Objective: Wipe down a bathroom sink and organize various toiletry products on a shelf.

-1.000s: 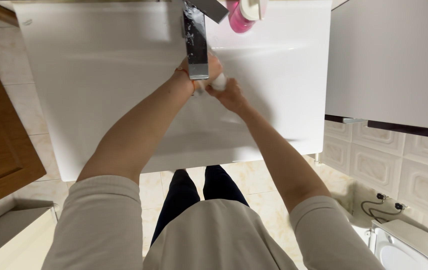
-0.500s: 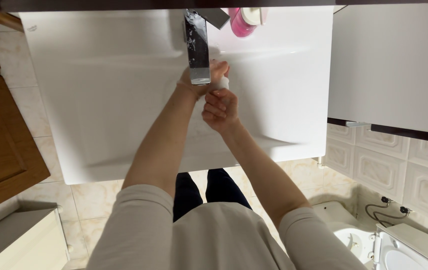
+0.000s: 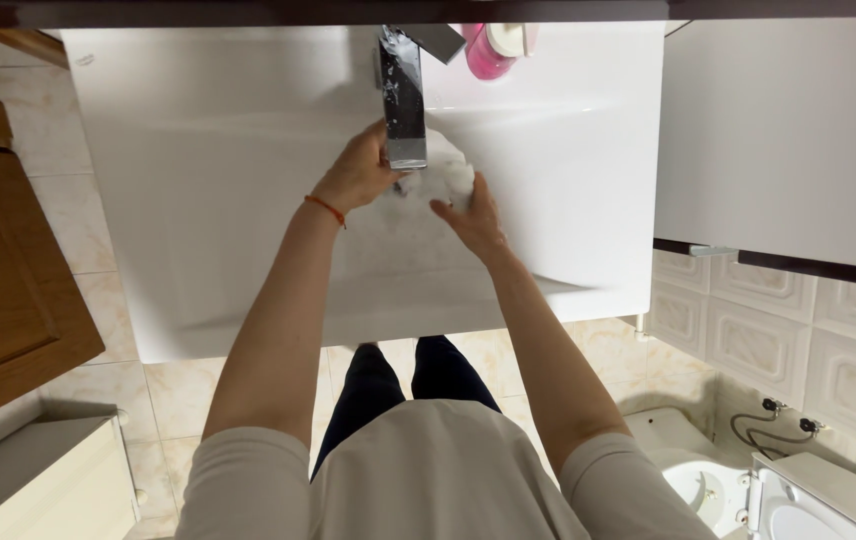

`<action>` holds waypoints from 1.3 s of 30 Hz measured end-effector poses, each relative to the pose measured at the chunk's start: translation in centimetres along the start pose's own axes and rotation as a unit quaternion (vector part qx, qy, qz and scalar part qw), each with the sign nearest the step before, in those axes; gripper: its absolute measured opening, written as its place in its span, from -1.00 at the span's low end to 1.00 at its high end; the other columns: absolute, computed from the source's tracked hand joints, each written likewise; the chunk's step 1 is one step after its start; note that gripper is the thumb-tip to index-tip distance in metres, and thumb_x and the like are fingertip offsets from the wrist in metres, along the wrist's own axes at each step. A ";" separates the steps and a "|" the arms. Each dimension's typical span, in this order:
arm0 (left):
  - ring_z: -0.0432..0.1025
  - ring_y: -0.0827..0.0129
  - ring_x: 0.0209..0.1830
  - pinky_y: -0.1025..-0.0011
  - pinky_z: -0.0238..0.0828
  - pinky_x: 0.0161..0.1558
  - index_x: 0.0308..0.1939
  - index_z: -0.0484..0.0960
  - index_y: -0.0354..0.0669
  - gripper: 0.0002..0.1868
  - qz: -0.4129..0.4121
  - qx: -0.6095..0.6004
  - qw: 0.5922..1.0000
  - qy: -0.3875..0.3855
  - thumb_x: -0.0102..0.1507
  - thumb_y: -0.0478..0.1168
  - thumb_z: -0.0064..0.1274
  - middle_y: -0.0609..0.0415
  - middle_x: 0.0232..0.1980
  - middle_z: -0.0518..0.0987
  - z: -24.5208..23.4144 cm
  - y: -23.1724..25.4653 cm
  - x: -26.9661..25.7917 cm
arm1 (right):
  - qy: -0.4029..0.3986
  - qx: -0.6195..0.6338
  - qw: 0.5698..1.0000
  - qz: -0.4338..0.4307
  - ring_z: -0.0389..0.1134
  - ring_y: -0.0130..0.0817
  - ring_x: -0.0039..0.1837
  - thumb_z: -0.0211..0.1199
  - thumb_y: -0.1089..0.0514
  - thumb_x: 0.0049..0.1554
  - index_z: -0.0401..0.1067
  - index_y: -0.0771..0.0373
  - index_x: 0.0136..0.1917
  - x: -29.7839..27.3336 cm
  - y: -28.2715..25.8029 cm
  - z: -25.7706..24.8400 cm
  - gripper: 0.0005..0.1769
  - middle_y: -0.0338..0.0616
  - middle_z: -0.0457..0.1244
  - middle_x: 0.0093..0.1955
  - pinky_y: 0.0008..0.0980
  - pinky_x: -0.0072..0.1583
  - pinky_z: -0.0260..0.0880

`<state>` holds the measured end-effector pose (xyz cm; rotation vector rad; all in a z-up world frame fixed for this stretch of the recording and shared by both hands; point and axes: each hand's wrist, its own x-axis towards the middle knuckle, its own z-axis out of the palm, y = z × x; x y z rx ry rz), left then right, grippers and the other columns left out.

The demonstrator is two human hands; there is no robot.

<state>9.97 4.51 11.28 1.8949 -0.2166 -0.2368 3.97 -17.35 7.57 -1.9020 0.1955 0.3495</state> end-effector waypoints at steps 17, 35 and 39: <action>0.33 0.57 -0.37 0.51 0.42 -0.24 -0.02 0.65 -0.19 -0.67 -0.079 -0.113 0.983 0.119 0.46 -0.03 -0.10 0.23 -0.25 0.58 -1.3 2.1 -4.1 | -0.051 0.017 0.990 -0.133 0.21 -0.38 -0.05 0.11 0.28 0.35 0.35 0.18 0.42 3.2 -1.9 2.3 -0.63 -0.12 0.27 -0.02 -0.38 -0.07 0.25; 0.40 0.41 0.14 0.40 0.39 0.16 0.23 0.44 -0.20 -0.59 0.062 -0.132 0.989 0.001 0.28 -0.29 0.02 0.18 0.11 0.50 1.8 -1.3 -1.7 | -0.113 0.041 0.974 -0.193 0.20 -0.57 -0.01 0.14 0.22 0.39 0.42 0.29 0.22 2.6 -5.8 -1.2 -0.82 -0.32 0.27 -0.05 -0.50 0.04 0.26; 0.42 0.42 -0.01 0.42 0.42 0.04 0.13 0.58 -0.20 -0.68 -0.057 -0.138 0.988 -0.030 0.29 -0.29 0.15 0.10 0.01 0.58 2.0 -2.2 -0.8 | -0.077 0.005 0.971 -0.226 0.28 -0.53 0.00 0.20 0.27 0.29 0.38 0.29 0.18 2.0 -7.7 -3.0 -0.81 -0.22 0.31 -0.03 -0.47 0.05 0.33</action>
